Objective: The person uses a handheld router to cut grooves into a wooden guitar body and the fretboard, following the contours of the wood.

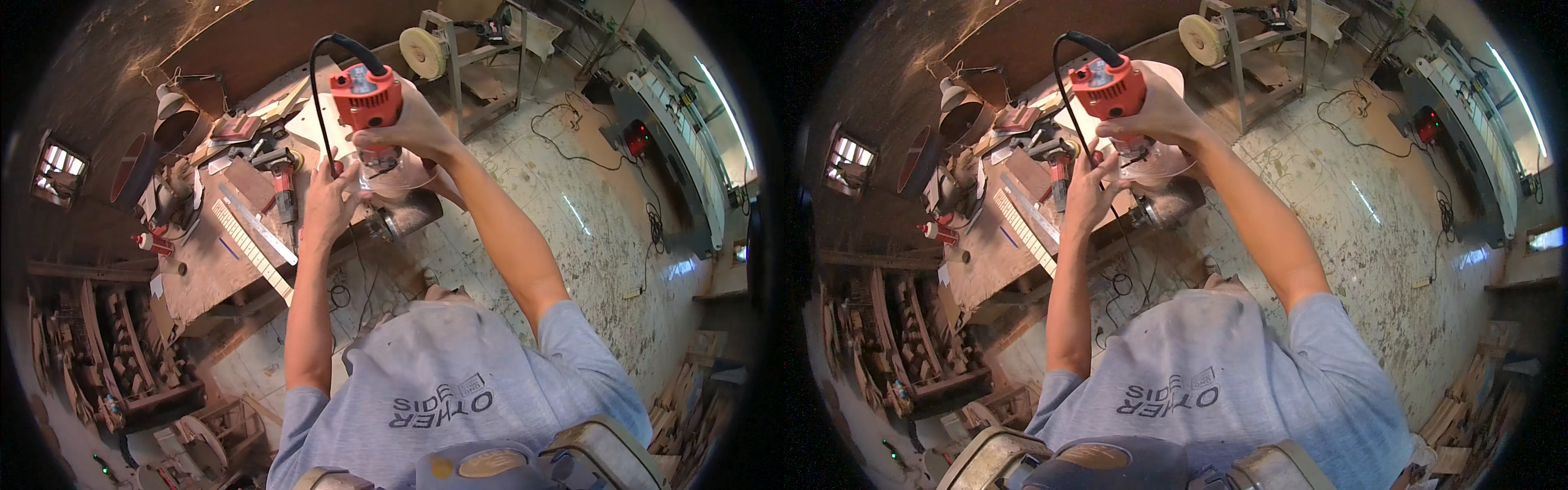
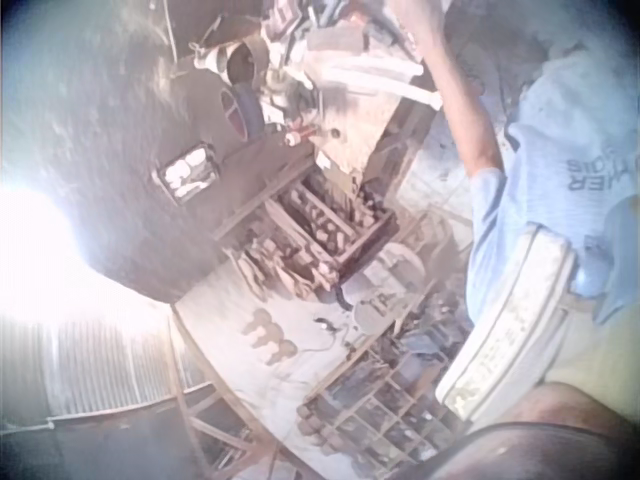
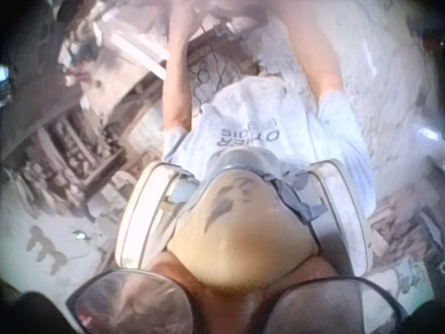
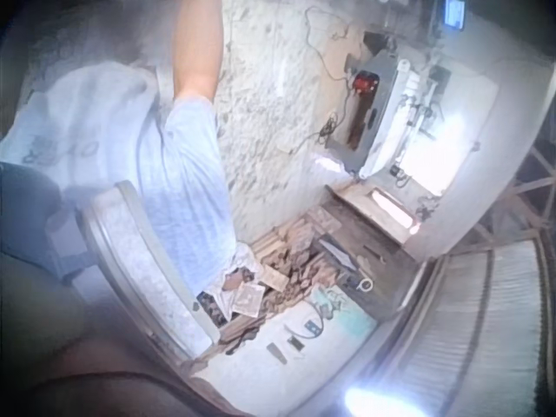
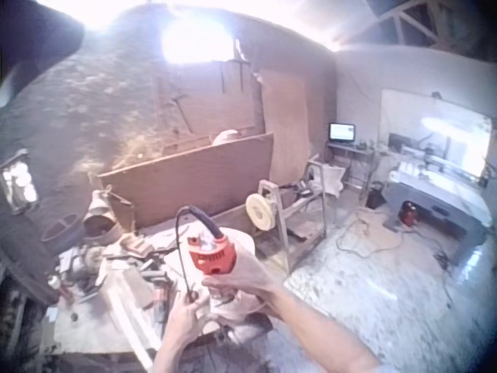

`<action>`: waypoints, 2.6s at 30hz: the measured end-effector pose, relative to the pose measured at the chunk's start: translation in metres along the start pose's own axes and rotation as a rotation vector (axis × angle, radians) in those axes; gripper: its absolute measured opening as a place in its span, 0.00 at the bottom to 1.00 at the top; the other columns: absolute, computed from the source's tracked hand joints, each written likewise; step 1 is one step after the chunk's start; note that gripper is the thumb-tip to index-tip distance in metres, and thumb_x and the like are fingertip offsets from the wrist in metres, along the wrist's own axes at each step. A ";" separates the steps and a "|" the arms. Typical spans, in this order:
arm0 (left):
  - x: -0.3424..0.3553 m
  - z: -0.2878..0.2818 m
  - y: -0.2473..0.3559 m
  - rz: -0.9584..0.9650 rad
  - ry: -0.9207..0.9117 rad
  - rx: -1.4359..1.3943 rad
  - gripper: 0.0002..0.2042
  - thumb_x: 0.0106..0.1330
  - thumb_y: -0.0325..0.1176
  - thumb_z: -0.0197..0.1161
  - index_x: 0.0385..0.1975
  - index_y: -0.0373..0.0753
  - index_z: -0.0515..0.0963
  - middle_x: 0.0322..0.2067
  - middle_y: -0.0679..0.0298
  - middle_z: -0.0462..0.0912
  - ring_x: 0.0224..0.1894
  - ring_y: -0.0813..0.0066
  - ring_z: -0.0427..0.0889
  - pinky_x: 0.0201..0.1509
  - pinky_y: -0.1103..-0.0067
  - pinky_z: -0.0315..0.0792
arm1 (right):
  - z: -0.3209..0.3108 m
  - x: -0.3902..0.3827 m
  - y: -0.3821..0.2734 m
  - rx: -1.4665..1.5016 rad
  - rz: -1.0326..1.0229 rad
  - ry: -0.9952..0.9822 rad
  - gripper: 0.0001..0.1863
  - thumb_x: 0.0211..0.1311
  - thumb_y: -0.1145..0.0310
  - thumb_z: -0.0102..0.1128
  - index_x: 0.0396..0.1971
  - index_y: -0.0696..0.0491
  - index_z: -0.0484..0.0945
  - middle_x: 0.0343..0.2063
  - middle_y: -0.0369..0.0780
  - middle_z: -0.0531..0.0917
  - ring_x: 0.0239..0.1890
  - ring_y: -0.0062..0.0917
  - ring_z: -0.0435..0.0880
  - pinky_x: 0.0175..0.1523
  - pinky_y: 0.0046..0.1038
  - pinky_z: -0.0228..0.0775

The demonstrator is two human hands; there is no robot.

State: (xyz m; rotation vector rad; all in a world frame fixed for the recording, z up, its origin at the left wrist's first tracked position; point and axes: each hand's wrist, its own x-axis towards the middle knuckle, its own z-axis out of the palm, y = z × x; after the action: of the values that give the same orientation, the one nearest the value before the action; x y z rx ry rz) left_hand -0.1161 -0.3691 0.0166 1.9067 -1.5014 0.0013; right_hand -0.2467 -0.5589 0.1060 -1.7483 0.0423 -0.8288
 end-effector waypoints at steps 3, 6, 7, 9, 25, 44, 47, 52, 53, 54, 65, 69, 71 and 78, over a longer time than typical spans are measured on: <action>0.004 0.000 -0.004 -0.009 -0.032 -0.028 0.28 0.54 0.41 0.80 0.58 0.45 0.85 0.71 0.43 0.67 0.70 0.44 0.70 0.72 0.60 0.68 | -0.002 -0.001 -0.004 0.003 0.031 -0.034 0.42 0.41 0.60 0.90 0.56 0.58 0.76 0.45 0.35 0.83 0.48 0.19 0.81 0.54 0.26 0.76; 0.000 -0.004 0.013 0.034 0.076 0.071 0.24 0.58 0.39 0.79 0.54 0.42 0.86 0.74 0.48 0.64 0.69 0.46 0.72 0.73 0.60 0.67 | 0.000 -0.008 -0.004 0.005 0.128 -0.046 0.34 0.44 0.64 0.87 0.50 0.57 0.77 0.37 0.32 0.83 0.39 0.18 0.82 0.43 0.25 0.78; -0.001 -0.008 0.020 0.052 0.129 0.090 0.22 0.59 0.38 0.79 0.53 0.41 0.87 0.75 0.50 0.63 0.68 0.47 0.74 0.72 0.60 0.68 | 0.001 -0.010 -0.003 0.044 0.168 -0.033 0.32 0.45 0.65 0.87 0.48 0.57 0.77 0.36 0.32 0.83 0.36 0.17 0.82 0.40 0.24 0.78; 0.002 -0.024 0.044 0.041 0.376 -0.112 0.09 0.62 0.34 0.74 0.38 0.38 0.88 0.66 0.47 0.74 0.64 0.50 0.76 0.70 0.59 0.68 | 0.009 -0.012 -0.007 0.129 0.251 -0.016 0.28 0.46 0.67 0.85 0.45 0.56 0.77 0.32 0.32 0.83 0.30 0.16 0.82 0.34 0.23 0.77; 0.020 -0.030 0.067 -0.054 0.351 -0.284 0.10 0.67 0.33 0.70 0.36 0.30 0.84 0.27 0.54 0.87 0.27 0.67 0.90 0.34 0.73 0.82 | 0.016 -0.006 0.008 -0.053 0.085 0.062 0.27 0.45 0.65 0.81 0.45 0.57 0.80 0.33 0.36 0.86 0.36 0.22 0.85 0.43 0.29 0.80; -0.001 0.025 0.095 0.137 0.165 -0.080 0.16 0.66 0.38 0.70 0.21 0.36 0.77 0.23 0.56 0.82 0.25 0.56 0.84 0.29 0.66 0.74 | 0.021 -0.005 0.027 -0.142 -0.058 0.172 0.28 0.44 0.59 0.80 0.44 0.56 0.80 0.34 0.38 0.86 0.37 0.26 0.85 0.46 0.31 0.79; -0.019 0.022 0.085 0.175 0.228 -0.186 0.10 0.62 0.34 0.69 0.25 0.35 0.78 0.28 0.55 0.83 0.30 0.56 0.85 0.35 0.65 0.76 | 0.019 -0.005 0.028 -0.139 -0.029 0.161 0.28 0.43 0.61 0.81 0.44 0.56 0.80 0.33 0.37 0.86 0.36 0.24 0.85 0.45 0.31 0.79; -0.010 -0.001 0.023 0.144 0.506 -0.204 0.20 0.60 0.35 0.72 0.47 0.32 0.75 0.48 0.50 0.80 0.58 0.55 0.79 0.62 0.65 0.72 | 0.026 -0.008 0.015 -0.119 -0.067 0.213 0.26 0.45 0.66 0.82 0.44 0.57 0.80 0.32 0.35 0.86 0.33 0.17 0.84 0.38 0.25 0.79; 0.000 -0.003 0.015 0.161 0.491 -0.222 0.28 0.60 0.37 0.73 0.57 0.31 0.72 0.56 0.49 0.78 0.64 0.54 0.76 0.68 0.64 0.70 | 0.027 -0.009 0.015 -0.106 -0.040 0.195 0.26 0.45 0.66 0.81 0.44 0.57 0.80 0.32 0.35 0.86 0.33 0.16 0.84 0.38 0.25 0.79; 0.005 -0.012 0.013 0.126 0.307 -0.203 0.39 0.57 0.38 0.77 0.68 0.32 0.65 0.66 0.49 0.72 0.69 0.55 0.72 0.73 0.65 0.67 | 0.026 -0.008 0.014 -0.030 0.048 0.178 0.26 0.45 0.66 0.81 0.43 0.58 0.80 0.30 0.35 0.86 0.32 0.17 0.84 0.38 0.25 0.79; 0.037 -0.013 0.010 -0.024 -0.241 -0.072 0.36 0.41 0.41 0.85 0.55 0.42 0.80 0.52 0.57 0.83 0.58 0.54 0.75 0.64 0.63 0.74 | 0.025 -0.013 0.009 -0.122 -0.004 0.172 0.24 0.47 0.65 0.81 0.43 0.57 0.81 0.32 0.34 0.86 0.34 0.17 0.84 0.41 0.25 0.79; 0.035 -0.011 0.009 0.041 -0.172 -0.041 0.36 0.40 0.43 0.85 0.53 0.40 0.82 0.51 0.58 0.84 0.58 0.54 0.75 0.64 0.62 0.73 | 0.025 -0.015 0.010 -0.117 0.001 0.172 0.24 0.47 0.65 0.82 0.43 0.57 0.81 0.33 0.34 0.86 0.36 0.17 0.84 0.43 0.26 0.79; 0.036 -0.007 0.006 0.149 -0.070 -0.003 0.38 0.37 0.45 0.86 0.54 0.41 0.82 0.53 0.57 0.83 0.58 0.52 0.76 0.66 0.63 0.72 | 0.024 -0.015 0.010 -0.092 0.022 0.164 0.25 0.47 0.65 0.82 0.44 0.57 0.81 0.34 0.34 0.86 0.37 0.17 0.83 0.44 0.26 0.78; 0.048 -0.019 0.013 0.076 -0.262 0.042 0.39 0.34 0.47 0.87 0.52 0.39 0.83 0.54 0.57 0.84 0.60 0.51 0.75 0.67 0.63 0.72 | 0.025 -0.016 0.008 -0.131 -0.012 0.176 0.23 0.50 0.67 0.80 0.46 0.57 0.81 0.36 0.32 0.86 0.36 0.15 0.83 0.42 0.23 0.78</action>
State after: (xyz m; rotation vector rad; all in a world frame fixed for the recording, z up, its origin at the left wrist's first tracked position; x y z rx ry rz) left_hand -0.1034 -0.4016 0.0568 1.9399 -1.7590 -0.1905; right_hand -0.2422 -0.5345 0.0889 -1.7942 0.2074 -1.0062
